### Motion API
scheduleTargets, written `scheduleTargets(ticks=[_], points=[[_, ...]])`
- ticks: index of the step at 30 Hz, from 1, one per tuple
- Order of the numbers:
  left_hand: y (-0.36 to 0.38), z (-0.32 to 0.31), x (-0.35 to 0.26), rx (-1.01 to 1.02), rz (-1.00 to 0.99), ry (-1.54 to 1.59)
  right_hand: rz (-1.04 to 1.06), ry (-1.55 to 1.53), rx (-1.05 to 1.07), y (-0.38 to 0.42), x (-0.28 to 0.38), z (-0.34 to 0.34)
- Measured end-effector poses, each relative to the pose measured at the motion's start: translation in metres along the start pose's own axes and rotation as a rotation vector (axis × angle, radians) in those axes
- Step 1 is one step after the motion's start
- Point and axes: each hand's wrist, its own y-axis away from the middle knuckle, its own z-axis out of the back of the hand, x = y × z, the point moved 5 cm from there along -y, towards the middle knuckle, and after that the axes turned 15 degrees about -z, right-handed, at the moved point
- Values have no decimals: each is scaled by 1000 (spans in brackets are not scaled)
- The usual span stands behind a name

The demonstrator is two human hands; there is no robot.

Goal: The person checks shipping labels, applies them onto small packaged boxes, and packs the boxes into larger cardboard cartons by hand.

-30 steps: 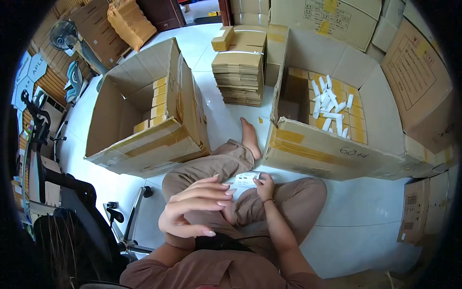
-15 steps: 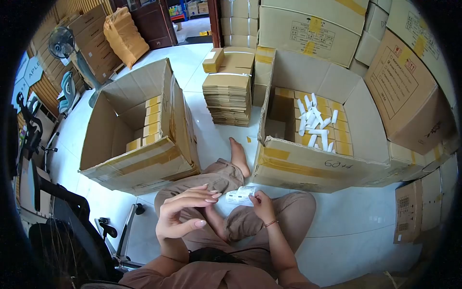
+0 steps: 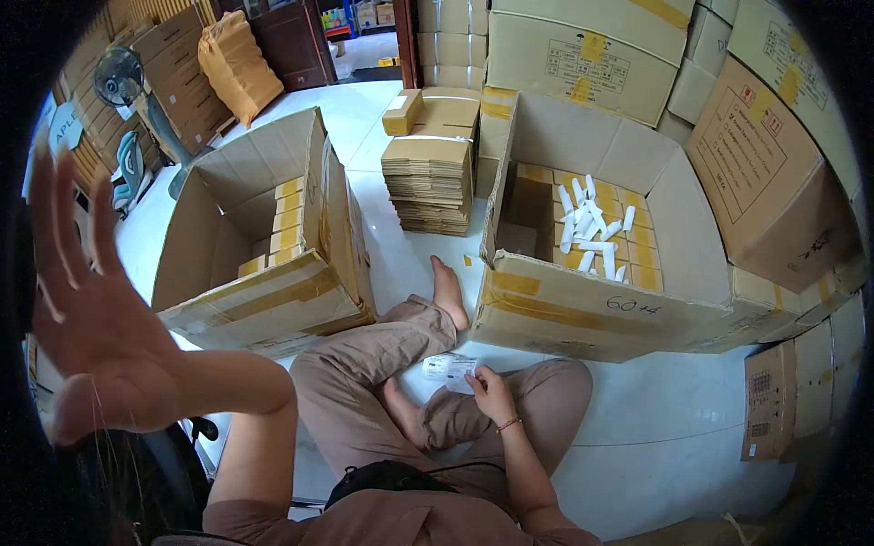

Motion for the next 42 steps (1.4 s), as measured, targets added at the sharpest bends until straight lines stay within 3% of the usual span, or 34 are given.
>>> scheduleTargets(ticks=[6,12,20,22,27,31,34,36,39,42], points=[[-31,-13,20,335,-110,-166,22,37,-1,6,-16,-8],[-35,-20,24,423,-138,-204,6,-9,1,10,-17,-8],[-23,-26,23,481,-151,-212,14,9,-2,6,-13,-8],[-27,-27,25,492,-160,-223,26,164,-16,3,-13,-7],[-52,-21,32,479,-226,-295,34,89,-72,7,-15,-8],[-72,-21,42,452,-272,-349,-57,116,20,1,-28,-13],[-76,-26,47,418,-297,-371,20,88,-22,-5,-31,-9],[-80,-32,51,408,-313,-365,22,449,49,-7,-41,-21],[-83,-35,54,395,-322,-373,42,160,-60,2,-25,-14],[-79,-33,51,338,-336,-381,-4,248,-41,-1,-31,-11]])
